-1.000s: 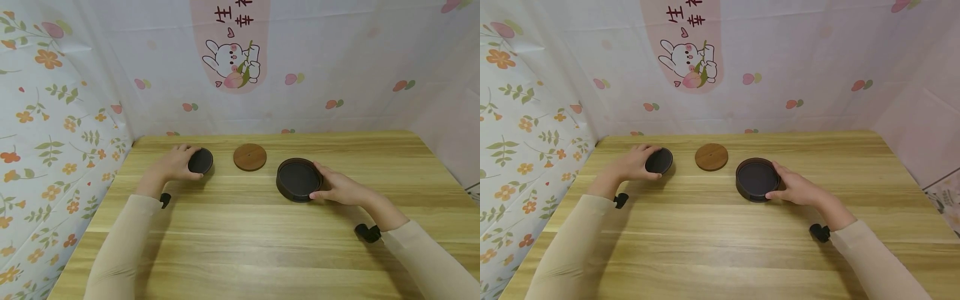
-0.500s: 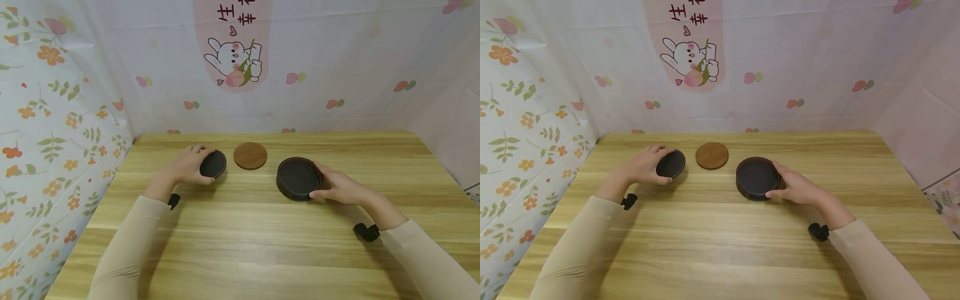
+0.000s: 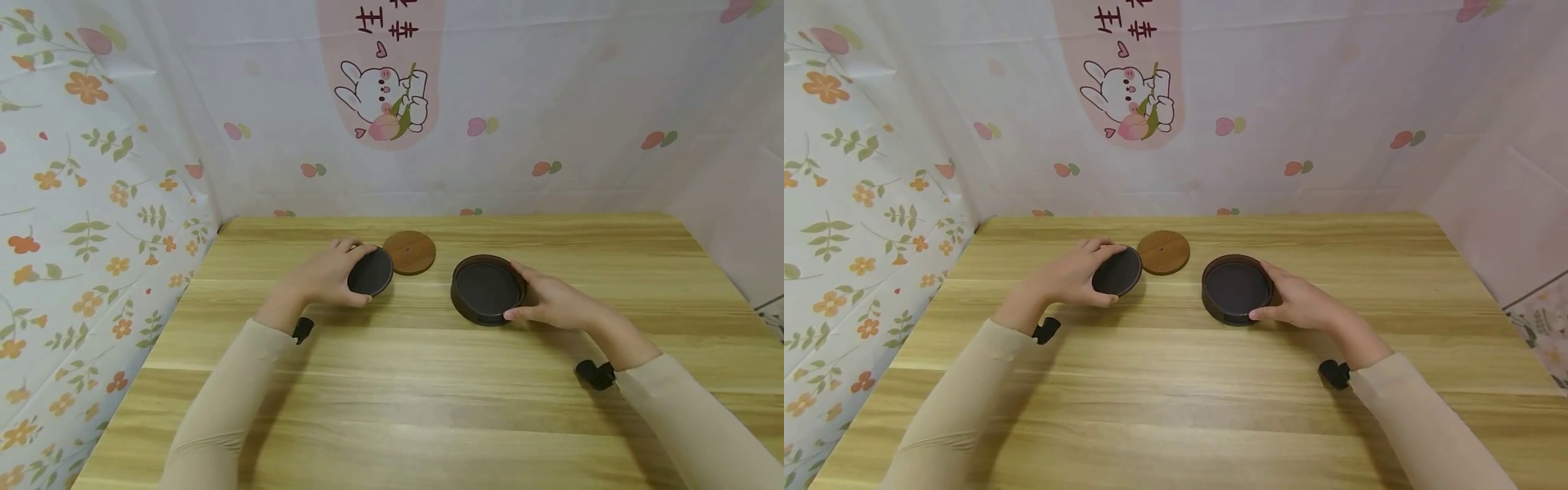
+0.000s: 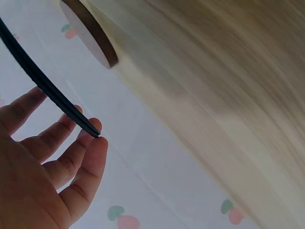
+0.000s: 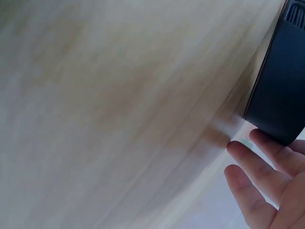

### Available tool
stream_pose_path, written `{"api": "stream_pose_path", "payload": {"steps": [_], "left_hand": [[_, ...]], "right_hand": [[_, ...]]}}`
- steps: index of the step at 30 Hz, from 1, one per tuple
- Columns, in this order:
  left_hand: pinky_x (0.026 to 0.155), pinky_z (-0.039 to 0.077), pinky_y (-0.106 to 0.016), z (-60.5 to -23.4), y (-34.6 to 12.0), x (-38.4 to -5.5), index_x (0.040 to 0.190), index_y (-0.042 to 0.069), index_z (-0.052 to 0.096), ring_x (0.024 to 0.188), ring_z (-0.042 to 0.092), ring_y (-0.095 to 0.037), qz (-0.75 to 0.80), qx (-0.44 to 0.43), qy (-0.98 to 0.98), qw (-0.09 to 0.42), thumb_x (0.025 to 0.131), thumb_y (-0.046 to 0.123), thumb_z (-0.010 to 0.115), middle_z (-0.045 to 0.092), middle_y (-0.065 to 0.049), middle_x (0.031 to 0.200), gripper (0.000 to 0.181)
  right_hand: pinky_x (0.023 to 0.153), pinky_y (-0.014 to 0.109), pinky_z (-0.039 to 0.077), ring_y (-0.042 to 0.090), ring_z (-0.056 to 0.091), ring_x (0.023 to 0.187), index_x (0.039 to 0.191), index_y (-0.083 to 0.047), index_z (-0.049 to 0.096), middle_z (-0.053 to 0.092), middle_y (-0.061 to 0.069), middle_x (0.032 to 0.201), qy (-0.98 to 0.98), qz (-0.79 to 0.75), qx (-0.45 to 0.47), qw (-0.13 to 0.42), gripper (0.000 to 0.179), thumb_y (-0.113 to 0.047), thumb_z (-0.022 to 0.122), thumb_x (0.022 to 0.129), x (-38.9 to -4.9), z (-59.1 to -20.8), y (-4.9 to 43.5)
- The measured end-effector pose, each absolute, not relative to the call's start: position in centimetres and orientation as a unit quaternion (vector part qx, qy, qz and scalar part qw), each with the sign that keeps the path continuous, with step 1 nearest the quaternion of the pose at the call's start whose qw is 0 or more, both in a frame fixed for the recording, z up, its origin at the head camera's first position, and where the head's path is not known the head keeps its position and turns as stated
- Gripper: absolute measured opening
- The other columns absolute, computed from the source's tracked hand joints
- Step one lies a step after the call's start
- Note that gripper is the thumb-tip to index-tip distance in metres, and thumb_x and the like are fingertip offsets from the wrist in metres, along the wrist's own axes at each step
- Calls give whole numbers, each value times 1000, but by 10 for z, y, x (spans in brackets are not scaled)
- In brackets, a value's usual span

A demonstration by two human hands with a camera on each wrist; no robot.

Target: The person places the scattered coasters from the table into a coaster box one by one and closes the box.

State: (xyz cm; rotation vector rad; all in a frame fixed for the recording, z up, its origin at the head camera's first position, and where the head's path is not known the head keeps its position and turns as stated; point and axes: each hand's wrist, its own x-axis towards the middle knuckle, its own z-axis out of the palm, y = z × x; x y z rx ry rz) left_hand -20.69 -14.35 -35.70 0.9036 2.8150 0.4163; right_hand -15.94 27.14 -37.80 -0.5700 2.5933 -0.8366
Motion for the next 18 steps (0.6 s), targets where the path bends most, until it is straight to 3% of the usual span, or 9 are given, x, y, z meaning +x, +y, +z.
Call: {"api": "stream_pose_path", "payload": {"steps": [13, 18], "left_hand": [[90, 52, -44, -352, -112, -203, 151, 16, 40, 134, 39, -31, 134, 349, 925, 64, 75, 46, 73, 38, -14, 152, 89], [90, 52, -41, -349, -100, -203, 152, 17, 40, 130, 40, -27, 137, 365, 919, 63, 75, 46, 73, 39, -9, 149, 88]], "right_hand": [[113, 68, 21, 54, 18, 146, 158, 4, 6, 13, 33, 161, 915, -301, -199, 180, 108, -46, 71, 89, -159, -379, 271], [113, 69, 21, 54, 18, 146, 158, 5, 5, 12, 33, 161, 916, -300, -196, 180, 108, -47, 71, 89, -159, -378, 272]]}}
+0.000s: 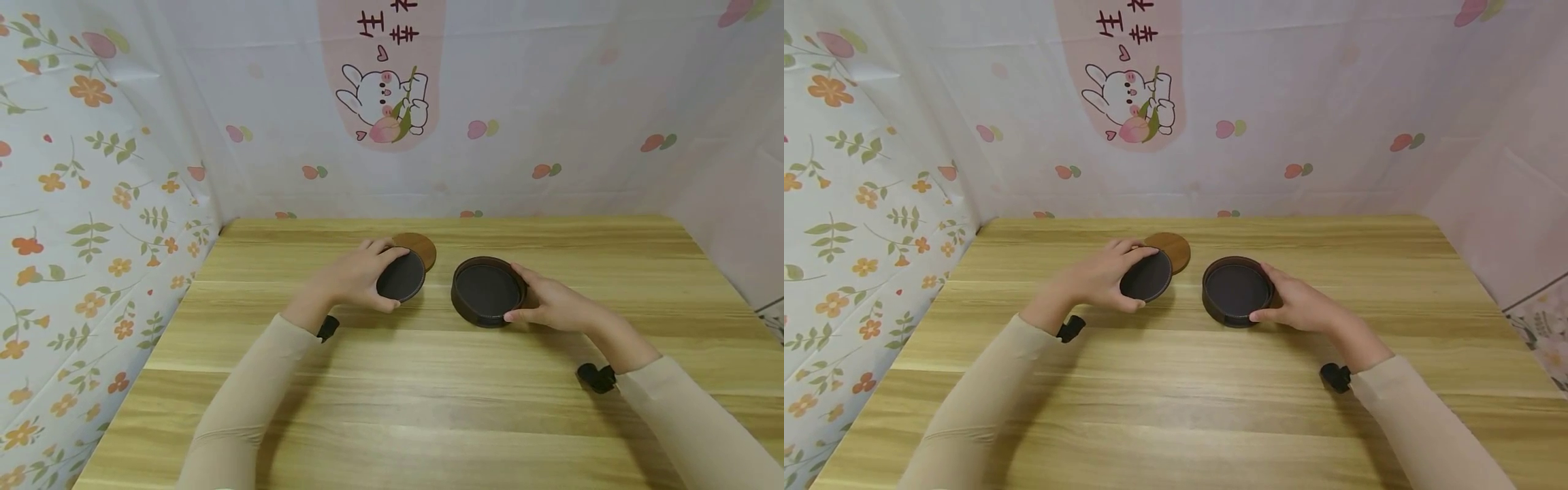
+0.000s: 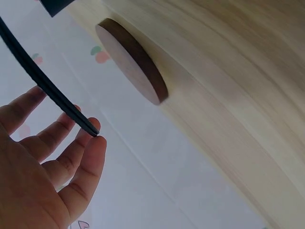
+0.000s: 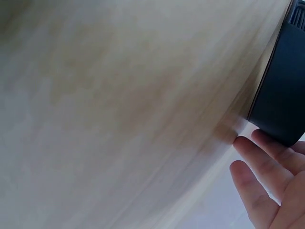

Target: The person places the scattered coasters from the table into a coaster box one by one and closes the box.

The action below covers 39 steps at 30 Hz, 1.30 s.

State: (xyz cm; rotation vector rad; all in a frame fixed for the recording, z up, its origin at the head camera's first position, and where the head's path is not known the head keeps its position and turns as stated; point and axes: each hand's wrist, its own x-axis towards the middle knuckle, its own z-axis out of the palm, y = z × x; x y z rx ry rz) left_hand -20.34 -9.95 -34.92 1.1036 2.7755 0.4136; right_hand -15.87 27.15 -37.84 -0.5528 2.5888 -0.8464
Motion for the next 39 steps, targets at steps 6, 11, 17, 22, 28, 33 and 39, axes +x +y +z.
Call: {"api": "stream_pose_path", "payload": {"steps": [6, 11, 17, 22, 28, 33, 39], "left_hand": [[93, 51, -39, -350, -83, -208, 152, 17, 39, 128, 40, -26, 129, 385, 912, 59, 75, 47, 73, 38, -7, 148, 89], [95, 50, -39, -348, -68, -209, 152, 19, 39, 132, 37, -25, 125, 403, 905, 52, 74, 48, 73, 37, -5, 149, 89], [94, 48, -37, -347, -50, -209, 152, 23, 39, 131, 38, -23, 105, 420, 900, 51, 74, 53, 72, 39, -4, 147, 90], [90, 50, -37, -347, -36, -208, 152, 24, 39, 130, 39, -23, 106, 430, 895, 56, 74, 55, 73, 40, -5, 147, 90], [89, 50, -38, -347, -22, -210, 153, 23, 38, 129, 40, -22, 99, 444, 888, 71, 76, 55, 72, 39, -5, 148, 90], [91, 49, -38, -349, -14, -211, 154, 23, 37, 129, 40, -21, 93, 448, 886, 79, 76, 54, 72, 39, -5, 148, 90], [92, 48, -41, -347, -1, -213, 153, 24, 36, 128, 39, -20, 97, 451, 883, 81, 78, 53, 71, 38, -4, 150, 88]], "right_hand": [[112, 69, 21, 54, 19, 146, 159, 2, 4, 13, 32, 161, 918, -298, -187, 182, 110, -49, 71, 88, -158, -379, 273], [112, 69, 22, 54, 20, 146, 158, 2, 5, 14, 33, 161, 918, -299, -189, 181, 110, -49, 71, 88, -158, -378, 272], [112, 69, 23, 54, 21, 145, 158, 4, 5, 15, 33, 161, 917, -299, -193, 180, 109, -48, 71, 88, -159, -377, 272], [112, 68, 24, 54, 23, 144, 158, 5, 6, 16, 34, 160, 919, -293, -196, 177, 108, -49, 70, 89, -159, -376, 272], [111, 67, 26, 53, 26, 143, 157, 6, 8, 19, 34, 159, 922, -287, -200, 170, 107, -49, 69, 89, -160, -377, 272], [112, 68, 25, 53, 26, 144, 157, 6, 8, 18, 34, 159, 918, -292, -206, 172, 105, -47, 70, 90, -161, -379, 272], [112, 68, 25, 52, 27, 144, 157, 7, 9, 21, 33, 159, 914, -303, -214, 166, 103, -43, 70, 90, -162, -381, 272]]}}
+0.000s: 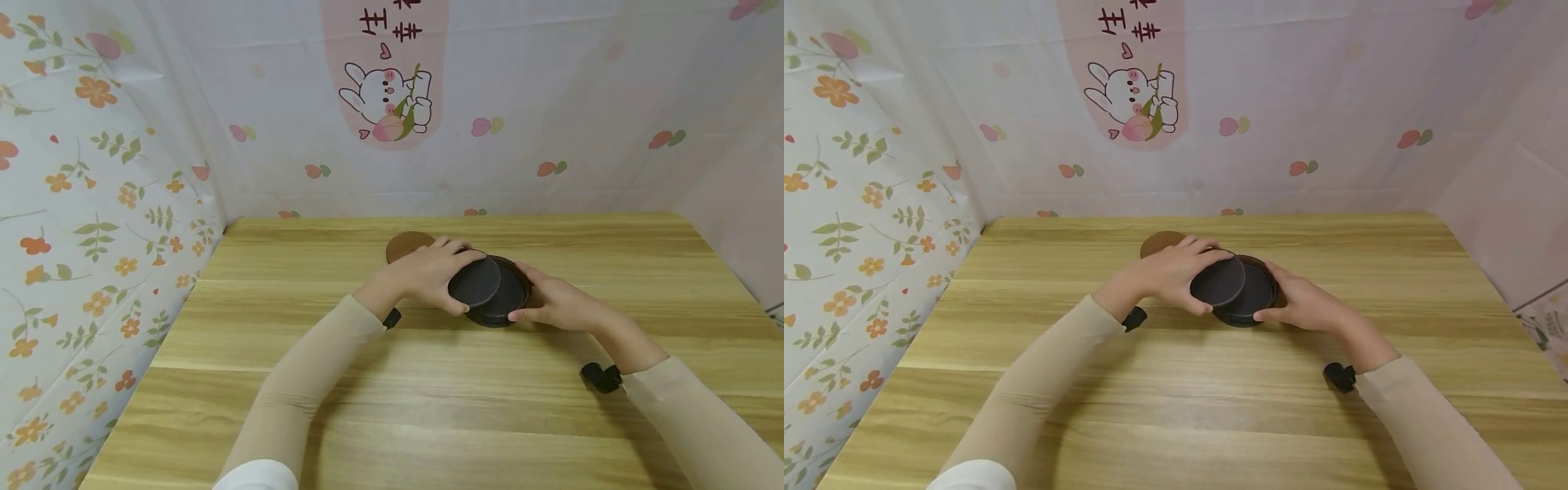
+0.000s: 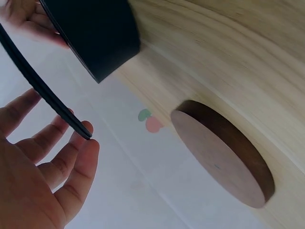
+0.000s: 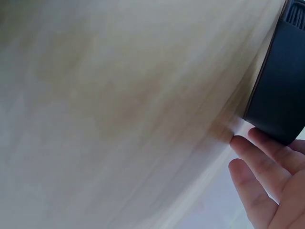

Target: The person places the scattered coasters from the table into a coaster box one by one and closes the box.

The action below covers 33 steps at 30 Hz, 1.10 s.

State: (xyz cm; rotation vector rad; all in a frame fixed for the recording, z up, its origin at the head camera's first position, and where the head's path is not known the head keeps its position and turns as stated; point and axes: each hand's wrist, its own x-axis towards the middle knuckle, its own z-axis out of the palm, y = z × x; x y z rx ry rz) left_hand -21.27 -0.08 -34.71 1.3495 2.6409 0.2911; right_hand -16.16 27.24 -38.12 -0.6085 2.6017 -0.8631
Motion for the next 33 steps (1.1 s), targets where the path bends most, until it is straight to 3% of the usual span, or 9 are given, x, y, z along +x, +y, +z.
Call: {"api": "stream_pose_path", "payload": {"steps": [11, 21, 33], "left_hand": [[93, 47, -31, -348, 24, -218, 153, 21, 37, 124, 40, -19, 79, 470, 874, 91, 79, 53, 71, 40, -3, 145, 87], [94, 48, -36, -356, 34, -220, 156, 23, 33, 127, 38, -20, 45, 463, 878, 111, 82, 57, 69, 37, -3, 148, 88], [90, 49, -32, -363, 46, -223, 155, 24, 33, 128, 37, -16, 52, 457, 880, 120, 82, 57, 69, 36, -1, 149, 88]], "right_hand": [[112, 67, 24, 51, 25, 145, 157, 7, 8, 19, 33, 160, 911, -308, -213, 174, 104, -43, 70, 90, -162, -379, 272], [112, 68, 24, 51, 25, 145, 157, 6, 9, 20, 32, 160, 907, -317, -219, 171, 102, -41, 70, 91, -162, -379, 273], [112, 68, 24, 50, 26, 146, 159, 1, 9, 20, 29, 161, 899, -334, -225, 172, 100, -40, 70, 91, -162, -382, 275]]}}
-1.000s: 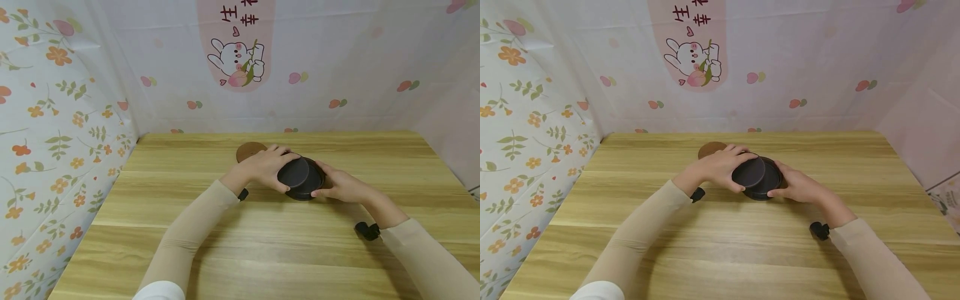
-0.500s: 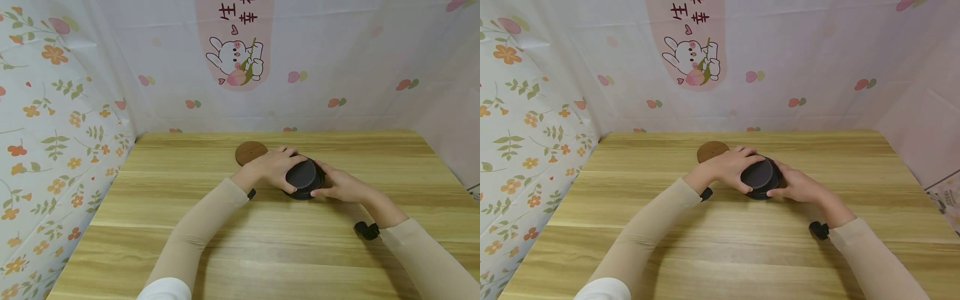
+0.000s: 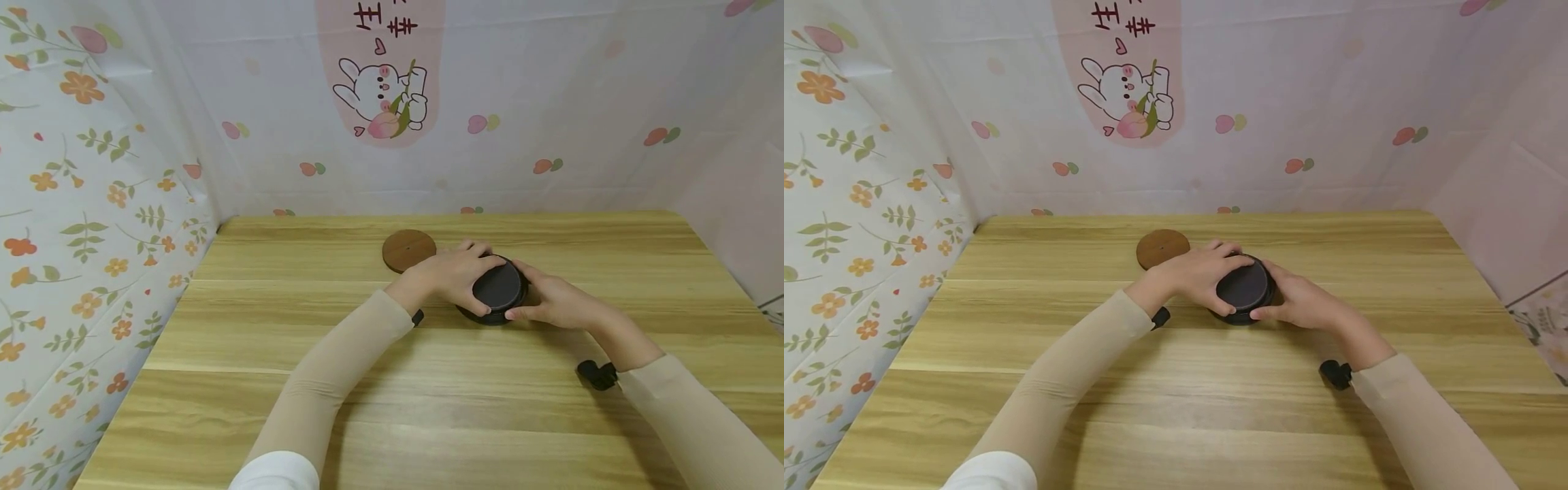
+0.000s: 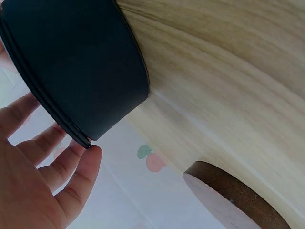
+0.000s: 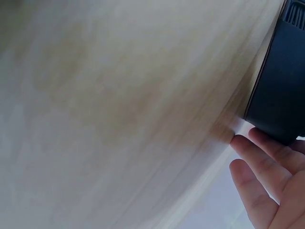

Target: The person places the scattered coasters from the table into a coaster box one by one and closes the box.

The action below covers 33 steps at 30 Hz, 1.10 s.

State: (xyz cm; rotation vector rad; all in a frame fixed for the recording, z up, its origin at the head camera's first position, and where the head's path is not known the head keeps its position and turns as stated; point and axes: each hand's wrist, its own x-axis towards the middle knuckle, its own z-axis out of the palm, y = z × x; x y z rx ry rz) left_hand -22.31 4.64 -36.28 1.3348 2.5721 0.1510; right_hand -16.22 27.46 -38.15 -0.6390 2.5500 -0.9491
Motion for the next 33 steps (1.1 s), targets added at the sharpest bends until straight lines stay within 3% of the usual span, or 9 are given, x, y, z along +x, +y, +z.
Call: {"api": "stream_pose_path", "payload": {"steps": [11, 22, 33], "left_hand": [[99, 45, -29, -361, 50, -224, 155, 20, 34, 132, 36, -19, 61, 462, 876, 127, 83, 52, 70, 35, -5, 151, 86], [108, 42, -34, -369, 52, -227, 157, 18, 31, 145, 31, -22, 84, 464, 872, 132, 84, 54, 71, 27, -8, 160, 90], [119, 32, -43, -369, 36, -228, 158, 17, 28, 153, 21, -25, 119, 453, 871, 151, 93, 51, 62, 24, -6, 164, 81]], "right_hand": [[112, 67, 25, 48, 26, 146, 160, -4, 9, 23, 27, 161, 897, -341, -227, 167, 99, -40, 70, 91, -164, -383, 274], [111, 68, 26, 51, 27, 144, 157, 5, 7, 23, 32, 159, 906, -323, -218, 168, 102, -41, 70, 91, -164, -380, 275], [112, 67, 26, 51, 29, 144, 157, 6, 9, 22, 32, 159, 909, -312, -217, 168, 102, -43, 70, 91, -162, -382, 277]]}}
